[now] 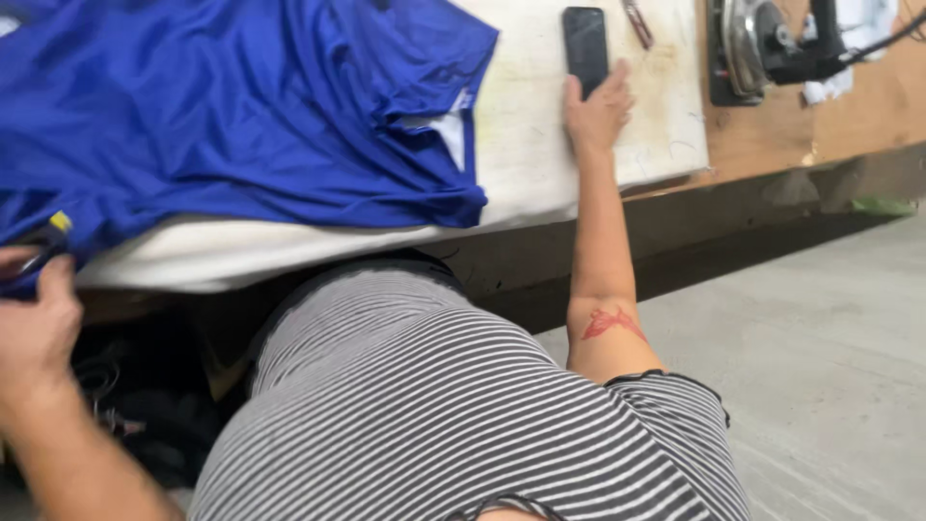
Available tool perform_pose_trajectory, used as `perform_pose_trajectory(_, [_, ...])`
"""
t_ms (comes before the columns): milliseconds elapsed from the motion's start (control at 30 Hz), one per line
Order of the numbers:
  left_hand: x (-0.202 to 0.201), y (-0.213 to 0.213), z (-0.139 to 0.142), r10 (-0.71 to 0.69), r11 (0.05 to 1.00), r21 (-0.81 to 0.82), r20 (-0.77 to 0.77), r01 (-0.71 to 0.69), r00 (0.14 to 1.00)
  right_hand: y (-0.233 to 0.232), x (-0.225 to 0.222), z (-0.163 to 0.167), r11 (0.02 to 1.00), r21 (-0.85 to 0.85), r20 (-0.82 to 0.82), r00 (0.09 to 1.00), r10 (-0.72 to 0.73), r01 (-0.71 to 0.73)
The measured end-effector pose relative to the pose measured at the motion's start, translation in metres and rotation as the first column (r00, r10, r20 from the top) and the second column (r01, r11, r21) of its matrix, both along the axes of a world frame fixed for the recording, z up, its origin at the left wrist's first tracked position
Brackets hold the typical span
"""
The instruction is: The person uses small scissors to trim loose threads and excess fabric from the seams and edges of a white and blue sports jersey. The person repeatedly repositions the jersey on the table to access different areas, including the collar and sleeve edges.
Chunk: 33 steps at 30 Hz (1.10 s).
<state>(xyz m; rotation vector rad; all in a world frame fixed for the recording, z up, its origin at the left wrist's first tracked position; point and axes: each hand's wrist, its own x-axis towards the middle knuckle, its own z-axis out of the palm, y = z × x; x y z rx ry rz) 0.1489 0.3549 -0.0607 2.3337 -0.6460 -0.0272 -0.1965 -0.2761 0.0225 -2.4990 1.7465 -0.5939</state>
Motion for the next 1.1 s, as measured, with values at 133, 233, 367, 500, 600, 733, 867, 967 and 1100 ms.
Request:
perform_pose_trajectory(133, [0.006,-0.001,0.045,0.029,0.999,0.015,0.251,-0.033,0.968,0.021,0.026,0.019,0.997,0.011,-0.087,0.993,-0.077,0.078])
perform_pose_trajectory(233, [0.021,-0.008,0.07,0.101,0.987,0.081,0.377,-0.141,0.921,0.069,0.09,0.03,0.969,-0.223,-0.176,0.982,0.066,-0.105])
perform_pose_trajectory(367, [0.045,0.0,0.084,0.248,0.962,0.018,0.37,-0.273,0.895,0.192,0.148,0.037,0.757,0.171,0.009,0.77,0.639,-0.63])
perform_pose_trajectory(500, [0.066,0.03,0.101,0.318,0.941,0.036,0.241,-0.336,0.917,0.249,0.134,0.037,0.773,0.428,-0.192,0.789,0.584,-0.468])
perform_pose_trajectory(600, [0.065,0.04,0.126,0.208,0.935,-0.251,-0.184,-0.251,0.961,0.2,0.104,0.041,0.735,0.405,0.067,0.82,0.569,-0.543])
perform_pose_trajectory(733, [0.04,0.044,0.156,0.0,0.987,-0.144,-0.422,-0.067,0.906,0.108,0.052,0.062,0.673,0.662,-0.328,0.681,0.655,-0.329])
perform_pose_trajectory(867, [0.028,0.048,0.163,-0.201,0.936,0.076,-0.687,0.344,0.698,0.063,0.049,0.065,0.735,0.646,-0.406,0.723,0.56,-0.206])
perform_pose_trajectory(967, [0.051,0.023,0.154,-0.309,0.874,0.113,-0.622,0.473,0.719,0.05,0.097,0.057,0.878,0.325,-0.224,0.873,0.434,-0.352])
perform_pose_trajectory(1100, [0.113,-0.078,0.138,0.057,0.997,0.06,-0.077,-0.053,0.995,0.053,0.176,0.045,0.964,0.264,-0.098,0.995,0.006,0.021])
